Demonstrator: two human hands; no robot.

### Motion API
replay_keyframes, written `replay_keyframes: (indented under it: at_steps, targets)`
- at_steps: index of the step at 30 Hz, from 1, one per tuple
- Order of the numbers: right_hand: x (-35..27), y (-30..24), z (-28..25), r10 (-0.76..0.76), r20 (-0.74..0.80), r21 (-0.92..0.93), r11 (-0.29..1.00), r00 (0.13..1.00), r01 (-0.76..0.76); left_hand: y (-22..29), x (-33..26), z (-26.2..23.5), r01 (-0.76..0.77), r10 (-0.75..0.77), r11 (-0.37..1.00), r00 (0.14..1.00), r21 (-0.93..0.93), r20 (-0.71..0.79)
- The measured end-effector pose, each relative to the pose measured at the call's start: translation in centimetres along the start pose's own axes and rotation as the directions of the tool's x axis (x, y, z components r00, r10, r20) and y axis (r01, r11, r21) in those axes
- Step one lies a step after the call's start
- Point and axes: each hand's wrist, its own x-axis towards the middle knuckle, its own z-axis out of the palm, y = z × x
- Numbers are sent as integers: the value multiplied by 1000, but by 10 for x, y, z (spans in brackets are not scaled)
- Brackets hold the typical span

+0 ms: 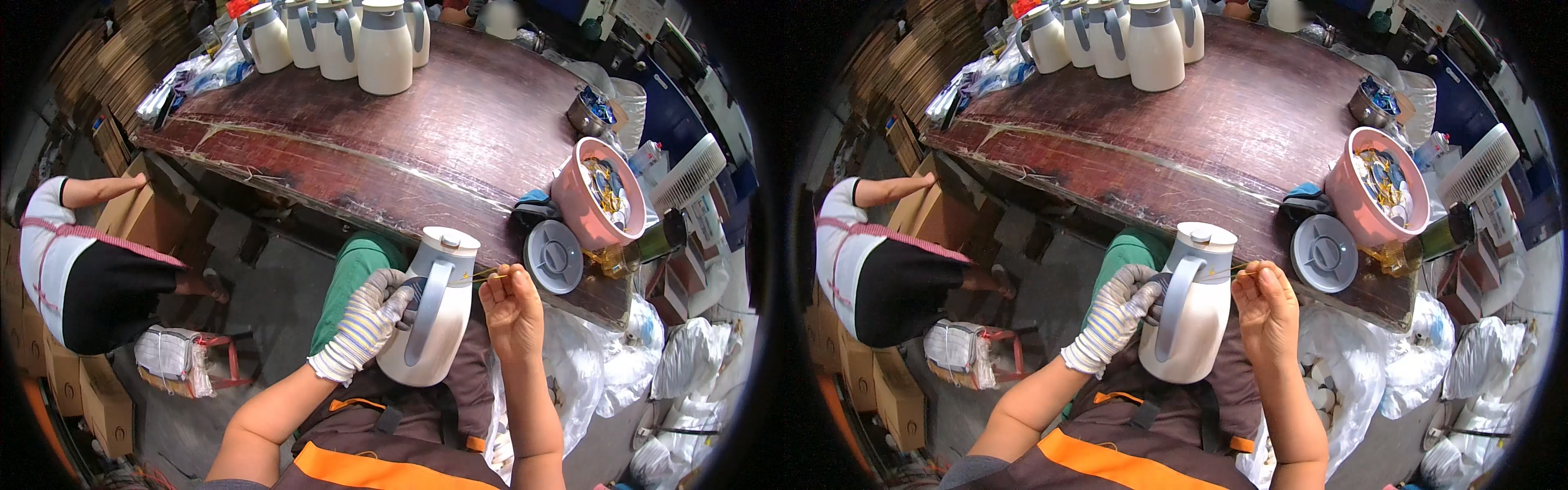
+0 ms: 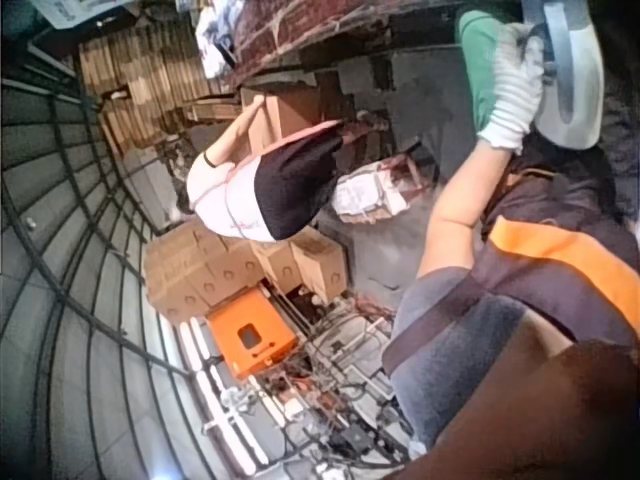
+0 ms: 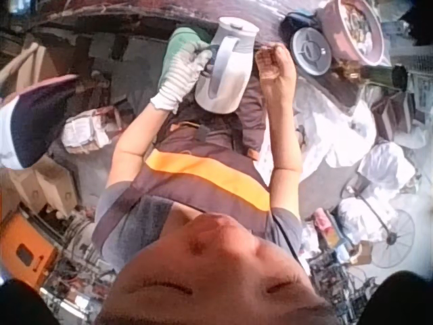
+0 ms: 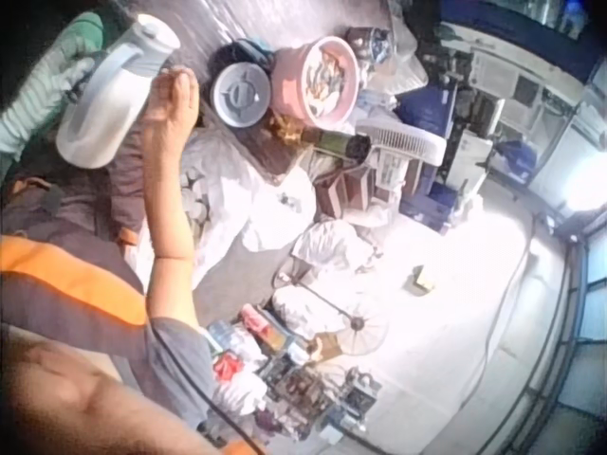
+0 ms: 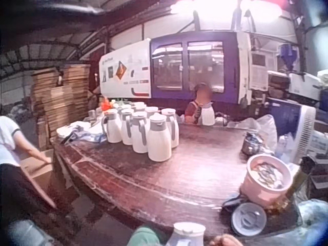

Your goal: The person assembles white kettles by inserting a small yellow rubber band into the handle and securing the lid. They handle each kettle one at a time, place the finished units on a wooden table, and occasionally wipe the surface with a blue cloth.

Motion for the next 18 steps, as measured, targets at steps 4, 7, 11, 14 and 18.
replay_keyframes:
  at_steps: [4,7,11,14,18]
  targets:
    - [-9,-6,-3,48,172,192,978,984,-81,-2,2,1,-2,2,1000,1000,14,-16]
    - [-14,-14,5,-70,122,260,965,990,36,4,1,3,22,-21,1000,999,16,-35]
    - [-21,-24,-6,414,155,-227,899,897,-376,-1,3,1,-14,8,998,996,-68,-94]
    - [-39,-4,-33,736,147,-511,628,661,-587,-4,5,3,-142,147,985,987,96,-58]
    - [-36,-24,-20,765,282,-500,632,579,-592,-4,-4,8,-206,219,964,974,169,-59]
